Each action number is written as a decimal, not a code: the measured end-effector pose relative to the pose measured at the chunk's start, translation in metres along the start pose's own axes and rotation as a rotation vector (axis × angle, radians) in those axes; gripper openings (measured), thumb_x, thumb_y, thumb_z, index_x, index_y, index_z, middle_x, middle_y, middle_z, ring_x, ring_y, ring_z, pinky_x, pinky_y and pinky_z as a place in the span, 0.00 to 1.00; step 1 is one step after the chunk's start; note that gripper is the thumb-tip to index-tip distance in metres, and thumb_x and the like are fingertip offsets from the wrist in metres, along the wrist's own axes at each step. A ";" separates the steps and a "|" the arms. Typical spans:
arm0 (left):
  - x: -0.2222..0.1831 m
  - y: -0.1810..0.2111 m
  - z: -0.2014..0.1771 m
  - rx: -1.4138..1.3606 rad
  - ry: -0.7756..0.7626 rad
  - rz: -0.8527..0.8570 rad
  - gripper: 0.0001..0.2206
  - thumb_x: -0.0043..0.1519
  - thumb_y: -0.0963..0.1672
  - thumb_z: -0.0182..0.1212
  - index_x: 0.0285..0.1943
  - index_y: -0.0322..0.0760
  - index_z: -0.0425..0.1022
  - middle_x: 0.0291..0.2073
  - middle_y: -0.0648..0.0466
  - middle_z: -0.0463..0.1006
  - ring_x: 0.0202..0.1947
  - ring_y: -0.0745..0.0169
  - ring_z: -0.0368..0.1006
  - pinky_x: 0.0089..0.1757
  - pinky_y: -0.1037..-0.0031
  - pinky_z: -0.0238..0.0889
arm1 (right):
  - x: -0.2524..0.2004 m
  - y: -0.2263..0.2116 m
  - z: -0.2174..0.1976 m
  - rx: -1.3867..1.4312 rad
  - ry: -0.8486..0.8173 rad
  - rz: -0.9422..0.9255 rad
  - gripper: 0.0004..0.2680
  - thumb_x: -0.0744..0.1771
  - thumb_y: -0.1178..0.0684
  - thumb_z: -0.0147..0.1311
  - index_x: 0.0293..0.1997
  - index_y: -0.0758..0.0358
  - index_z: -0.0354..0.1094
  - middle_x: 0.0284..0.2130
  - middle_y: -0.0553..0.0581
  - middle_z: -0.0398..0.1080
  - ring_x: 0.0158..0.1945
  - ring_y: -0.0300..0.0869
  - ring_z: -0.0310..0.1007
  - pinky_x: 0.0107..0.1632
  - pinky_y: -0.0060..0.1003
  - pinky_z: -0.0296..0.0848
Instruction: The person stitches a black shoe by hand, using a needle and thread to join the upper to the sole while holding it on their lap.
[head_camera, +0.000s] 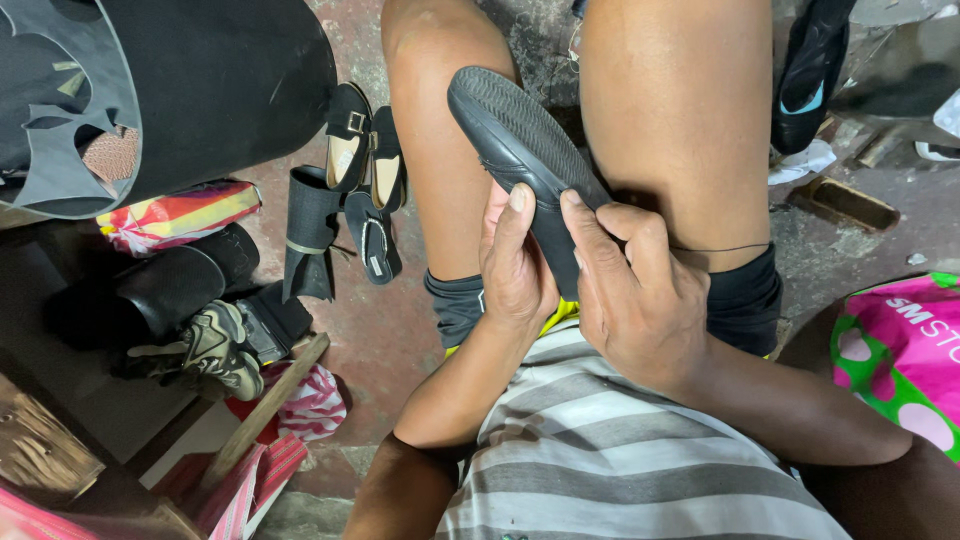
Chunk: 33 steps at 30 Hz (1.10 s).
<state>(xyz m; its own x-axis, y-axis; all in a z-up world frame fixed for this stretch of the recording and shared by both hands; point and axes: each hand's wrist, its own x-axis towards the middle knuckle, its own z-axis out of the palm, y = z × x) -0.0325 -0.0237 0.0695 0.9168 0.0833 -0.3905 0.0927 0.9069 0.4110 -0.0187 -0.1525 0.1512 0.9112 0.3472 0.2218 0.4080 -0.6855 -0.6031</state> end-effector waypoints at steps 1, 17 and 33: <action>0.000 0.000 0.000 -0.002 -0.001 0.002 0.18 0.75 0.42 0.53 0.74 0.34 0.63 0.58 0.50 0.76 0.57 0.62 0.73 0.60 0.69 0.65 | 0.000 -0.001 0.000 -0.003 0.005 -0.002 0.16 0.68 0.62 0.59 0.63 0.67 0.70 0.47 0.60 0.68 0.37 0.45 0.74 0.40 0.40 0.74; 0.000 0.001 0.000 0.002 -0.019 -0.002 0.18 0.75 0.42 0.52 0.74 0.33 0.63 0.59 0.49 0.76 0.58 0.62 0.73 0.61 0.69 0.65 | 0.004 -0.002 0.003 -0.022 0.034 -0.027 0.14 0.67 0.62 0.60 0.61 0.68 0.72 0.45 0.60 0.68 0.35 0.44 0.72 0.38 0.39 0.72; 0.000 0.000 -0.004 0.003 -0.019 0.007 0.19 0.75 0.42 0.53 0.76 0.33 0.62 0.58 0.49 0.75 0.60 0.62 0.72 0.62 0.68 0.64 | 0.006 0.001 0.006 -0.038 0.064 -0.063 0.13 0.68 0.62 0.59 0.61 0.69 0.72 0.44 0.59 0.68 0.41 0.45 0.76 0.41 0.39 0.75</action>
<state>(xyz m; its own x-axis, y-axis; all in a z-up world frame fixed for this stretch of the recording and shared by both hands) -0.0338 -0.0220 0.0664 0.9248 0.0819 -0.3715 0.0871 0.9049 0.4165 -0.0130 -0.1470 0.1479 0.8848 0.3497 0.3079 0.4656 -0.6875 -0.5572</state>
